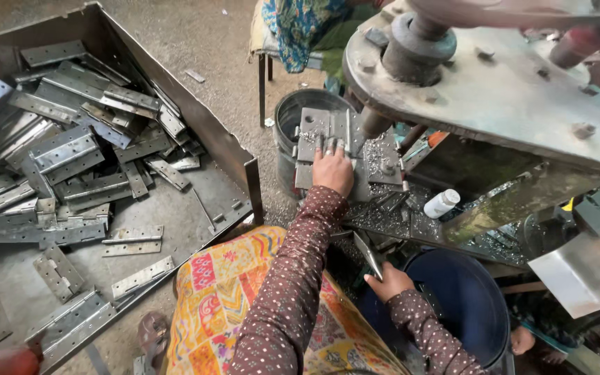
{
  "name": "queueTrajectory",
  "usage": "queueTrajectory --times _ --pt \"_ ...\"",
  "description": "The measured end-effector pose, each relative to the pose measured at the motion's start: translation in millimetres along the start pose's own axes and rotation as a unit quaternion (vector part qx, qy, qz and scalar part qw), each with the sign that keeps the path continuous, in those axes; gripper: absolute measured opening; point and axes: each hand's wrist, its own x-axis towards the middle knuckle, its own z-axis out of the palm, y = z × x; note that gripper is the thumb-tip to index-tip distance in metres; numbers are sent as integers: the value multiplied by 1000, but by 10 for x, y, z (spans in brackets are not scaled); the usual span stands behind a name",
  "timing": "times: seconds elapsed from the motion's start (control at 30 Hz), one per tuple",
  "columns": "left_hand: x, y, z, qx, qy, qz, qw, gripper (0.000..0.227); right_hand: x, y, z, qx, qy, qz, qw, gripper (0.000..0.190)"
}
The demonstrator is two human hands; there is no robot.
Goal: The person repeatedly picks metal hinge pieces from a bin, places them into a press machine, and operates the lever to process them. The person then removes the processed pieces and returns them to the bin, continuing this cycle throughout the clip.
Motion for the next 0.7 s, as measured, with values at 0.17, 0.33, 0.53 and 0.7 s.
queueTrajectory --times 0.17,0.33,0.53,0.7 --pt "44 -28 -115 51 -38 13 998 22 223 -137 -497 -53 -35 6 998 64" --pt "60 -17 15 52 -66 11 996 24 36 -206 -430 -32 -5 -10 999 59" --pt "135 -53 120 62 -106 17 992 25 -97 -148 -60 1 27 15 1000 54" --pt "109 -69 50 56 -74 23 995 23 25 -219 -411 -13 -39 5 999 56"
